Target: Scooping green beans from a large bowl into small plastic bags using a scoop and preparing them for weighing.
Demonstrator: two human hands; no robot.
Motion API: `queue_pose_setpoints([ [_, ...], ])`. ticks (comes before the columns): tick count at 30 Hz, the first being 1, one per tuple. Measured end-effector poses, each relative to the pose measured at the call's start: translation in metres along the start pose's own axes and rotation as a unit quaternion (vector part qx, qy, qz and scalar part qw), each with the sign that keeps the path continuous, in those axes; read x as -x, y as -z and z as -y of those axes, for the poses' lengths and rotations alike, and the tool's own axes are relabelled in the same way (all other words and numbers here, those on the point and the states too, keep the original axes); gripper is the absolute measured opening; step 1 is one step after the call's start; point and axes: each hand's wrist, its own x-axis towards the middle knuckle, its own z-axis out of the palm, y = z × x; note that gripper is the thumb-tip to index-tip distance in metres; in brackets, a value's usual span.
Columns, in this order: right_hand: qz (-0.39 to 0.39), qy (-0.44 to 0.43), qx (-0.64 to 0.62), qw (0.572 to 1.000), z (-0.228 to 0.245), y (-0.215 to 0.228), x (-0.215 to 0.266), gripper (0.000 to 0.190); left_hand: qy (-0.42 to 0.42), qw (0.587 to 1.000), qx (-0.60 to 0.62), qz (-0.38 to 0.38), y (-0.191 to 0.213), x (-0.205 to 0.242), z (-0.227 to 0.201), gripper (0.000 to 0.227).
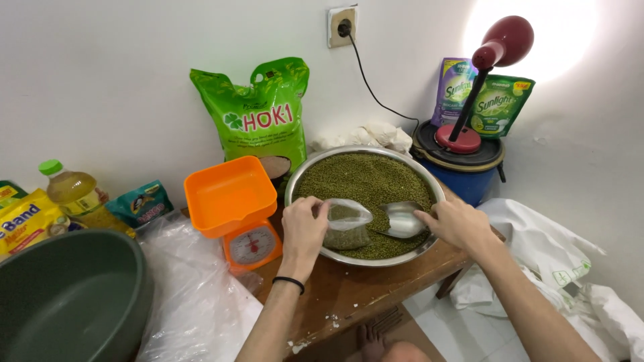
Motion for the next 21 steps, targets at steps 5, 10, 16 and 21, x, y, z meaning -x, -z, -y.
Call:
queue_pose_setpoints([
  [5, -0.002, -0.005, 0.002, 1.0, 0.004, -0.004, 0.0, 0.054, 0.004, 1.0, 0.012, -0.01, 0.004, -0.003, -0.003, 0.024],
  [10, -0.008, 0.002, -0.007, 1.0, 0.001, -0.002, 0.001, 0.048, 0.022, 0.999, 0.024, -0.016, 0.005, -0.004, 0.001, 0.025],
  [16, -0.005, -0.033, -0.04, 0.999, -0.008, 0.004, 0.004, 0.045, 0.025, 0.998, 0.052, -0.005, 0.008, 0.0, 0.0, 0.028],
  [21, 0.019, -0.058, -0.138, 0.989, -0.037, -0.03, -0.029, 0.049, 0.023, 0.999, 0.042, -0.005, 0.01, 0.0, -0.002, 0.026],
])
